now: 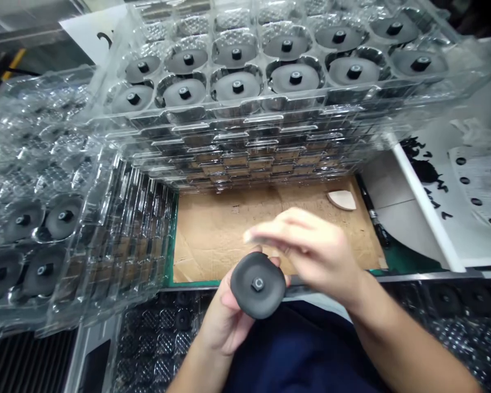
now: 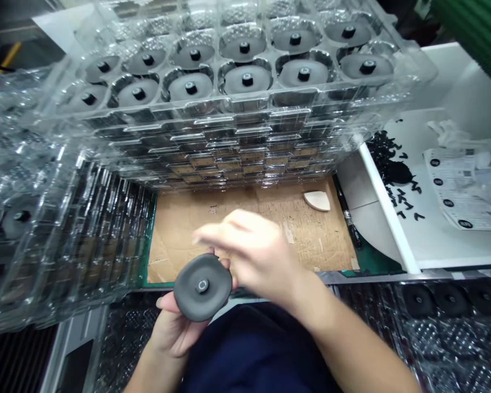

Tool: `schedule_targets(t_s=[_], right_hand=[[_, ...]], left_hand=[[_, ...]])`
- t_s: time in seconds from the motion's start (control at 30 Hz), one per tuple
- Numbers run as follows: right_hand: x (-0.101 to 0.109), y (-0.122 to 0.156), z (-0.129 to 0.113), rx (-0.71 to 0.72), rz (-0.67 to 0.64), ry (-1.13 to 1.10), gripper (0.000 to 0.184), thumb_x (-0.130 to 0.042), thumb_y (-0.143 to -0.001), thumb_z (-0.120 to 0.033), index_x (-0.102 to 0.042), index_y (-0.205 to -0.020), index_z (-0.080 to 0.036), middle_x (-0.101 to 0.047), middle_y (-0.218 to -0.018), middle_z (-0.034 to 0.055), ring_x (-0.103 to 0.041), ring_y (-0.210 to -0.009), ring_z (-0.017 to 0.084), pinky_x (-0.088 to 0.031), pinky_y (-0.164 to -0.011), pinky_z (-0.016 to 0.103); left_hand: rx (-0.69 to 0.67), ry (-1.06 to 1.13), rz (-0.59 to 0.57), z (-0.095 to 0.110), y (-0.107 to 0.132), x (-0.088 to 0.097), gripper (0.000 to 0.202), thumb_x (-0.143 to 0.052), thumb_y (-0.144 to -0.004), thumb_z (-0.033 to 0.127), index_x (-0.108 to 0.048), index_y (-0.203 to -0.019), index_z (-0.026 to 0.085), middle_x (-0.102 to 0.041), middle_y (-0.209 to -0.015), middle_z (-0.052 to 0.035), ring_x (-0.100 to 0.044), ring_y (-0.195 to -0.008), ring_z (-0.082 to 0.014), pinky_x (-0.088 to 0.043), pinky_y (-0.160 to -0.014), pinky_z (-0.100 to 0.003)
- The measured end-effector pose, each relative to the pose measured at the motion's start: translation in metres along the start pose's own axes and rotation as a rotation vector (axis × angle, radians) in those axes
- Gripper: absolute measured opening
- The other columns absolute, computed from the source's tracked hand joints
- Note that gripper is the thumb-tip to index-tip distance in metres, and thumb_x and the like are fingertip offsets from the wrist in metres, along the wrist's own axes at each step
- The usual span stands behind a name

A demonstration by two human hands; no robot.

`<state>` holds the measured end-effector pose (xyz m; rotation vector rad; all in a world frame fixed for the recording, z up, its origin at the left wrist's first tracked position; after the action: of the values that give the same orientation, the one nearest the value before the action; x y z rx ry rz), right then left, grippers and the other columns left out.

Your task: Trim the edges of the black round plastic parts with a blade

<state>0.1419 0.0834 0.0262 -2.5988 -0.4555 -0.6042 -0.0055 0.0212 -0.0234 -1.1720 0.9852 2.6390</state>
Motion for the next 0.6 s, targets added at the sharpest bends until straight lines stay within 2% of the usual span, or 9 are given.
schedule_targets(t_s=[0.07, 0.13, 0.23, 0.3, 0.4, 0.47, 0.5, 0.53, 0.6], right_hand=[[0.000, 0.012, 0.025, -0.241, 0.083, 0.106, 0.023, -0.048, -0.090, -0.017, -0.067, -0.103, -0.020, -0.065, -0.085, 0.0032, -0.060, -0.075, 0.014, -0.047, -0.067, 0.025], [-0.010, 0.033, 0.047, -0.413, 0.032, 0.140, 0.024, -0.048, -0.090, -0.021, -0.067, -0.105, -0.021, -0.066, -0.086, 0.0034, -0.061, -0.075, 0.015, -0.048, -0.067, 0.027], [-0.037, 0.066, 0.069, -0.470, -0.085, 0.093, 0.026, -0.045, -0.090, -0.023, -0.069, -0.100, -0.020, -0.069, -0.084, 0.0047, -0.064, -0.076, 0.017, -0.051, -0.067, 0.029], [-0.047, 0.077, 0.074, -0.473, -0.108, 0.066, 0.024, -0.048, -0.088, -0.024, -0.070, -0.094, -0.020, -0.071, -0.081, 0.0041, -0.066, -0.074, 0.018, -0.052, -0.065, 0.029], [-0.035, 0.068, 0.060, -0.507, -0.028, 0.046, 0.023, -0.047, -0.090, -0.026, -0.066, -0.101, -0.020, -0.071, -0.093, 0.0041, -0.067, -0.083, 0.018, -0.052, -0.069, 0.028], [-0.013, 0.050, 0.035, -0.458, 0.107, 0.057, 0.023, -0.046, -0.092, -0.027, -0.061, -0.109, -0.022, -0.069, -0.105, 0.0032, -0.064, -0.092, 0.016, -0.049, -0.073, 0.027], [-0.002, 0.040, 0.019, -0.362, 0.191, 0.075, 0.022, -0.048, -0.092, -0.025, -0.060, -0.111, -0.025, -0.068, -0.106, 0.0017, -0.063, -0.092, 0.016, -0.047, -0.074, 0.027], [0.006, 0.031, 0.003, -0.189, 0.206, 0.096, 0.024, -0.048, -0.093, -0.022, -0.059, -0.114, -0.027, -0.069, -0.104, -0.0001, -0.062, -0.087, 0.014, -0.044, -0.073, 0.027], [0.011, 0.018, -0.023, 0.087, 0.086, 0.127, 0.025, -0.044, -0.095, -0.021, -0.060, -0.114, -0.027, -0.071, -0.094, -0.0012, -0.060, -0.075, 0.013, -0.038, -0.069, 0.030]], left_hand=[[0.004, 0.104, -0.085, 0.000, 0.001, -0.001, 0.062, -0.079, -0.051, 0.051, -0.067, -0.107, 0.026, -0.071, -0.104, -0.0026, -0.068, -0.092, -0.0250, -0.050, -0.089, -0.035], [-0.001, 0.176, -0.138, 0.001, 0.002, -0.003, 0.057, -0.079, -0.054, 0.046, -0.068, -0.106, 0.027, -0.072, -0.105, -0.0022, -0.069, -0.090, -0.0223, -0.051, -0.085, -0.031], [-0.009, 0.190, -0.156, 0.003, -0.001, -0.006, 0.053, -0.079, -0.054, 0.046, -0.070, -0.102, 0.025, -0.073, -0.102, -0.0019, -0.070, -0.083, -0.0200, -0.053, -0.074, -0.024], [0.003, 0.182, -0.160, 0.003, -0.002, -0.007, 0.051, -0.078, -0.054, 0.046, -0.071, -0.100, 0.025, -0.073, -0.100, -0.0018, -0.070, -0.080, -0.0195, -0.054, -0.070, -0.024], [0.024, 0.167, -0.173, 0.002, -0.002, -0.009, 0.054, -0.078, -0.055, 0.047, -0.069, -0.103, 0.024, -0.072, -0.102, -0.0030, -0.070, -0.086, -0.0217, -0.054, -0.075, -0.026], [0.030, 0.151, -0.190, 0.000, -0.001, -0.009, 0.059, -0.078, -0.056, 0.048, -0.067, -0.109, 0.024, -0.072, -0.104, -0.0038, -0.069, -0.089, -0.0228, -0.053, -0.082, -0.030], [0.030, 0.132, -0.197, -0.001, -0.001, -0.008, 0.060, -0.077, -0.057, 0.048, -0.066, -0.110, 0.023, -0.072, -0.104, -0.0044, -0.068, -0.091, -0.0230, -0.052, -0.085, -0.031], [0.028, 0.105, -0.197, -0.001, -0.001, -0.008, 0.059, -0.076, -0.059, 0.048, -0.066, -0.111, 0.022, -0.071, -0.103, -0.0051, -0.067, -0.093, -0.0235, -0.050, -0.088, -0.033], [0.017, 0.030, -0.166, -0.003, -0.001, -0.006, 0.055, -0.073, -0.063, 0.050, -0.067, -0.109, 0.020, -0.070, -0.103, -0.0065, -0.064, -0.099, -0.0247, -0.048, -0.092, -0.034]])
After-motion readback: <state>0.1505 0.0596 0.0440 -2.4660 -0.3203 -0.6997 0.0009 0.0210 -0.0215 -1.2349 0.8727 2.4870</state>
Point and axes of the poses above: each hand's wrist, its own y-axis away from the middle knuckle, its own x-axis out of the back of the hand, z = x × y, the point moved 2 cm from there along -y, towards the middle knuckle
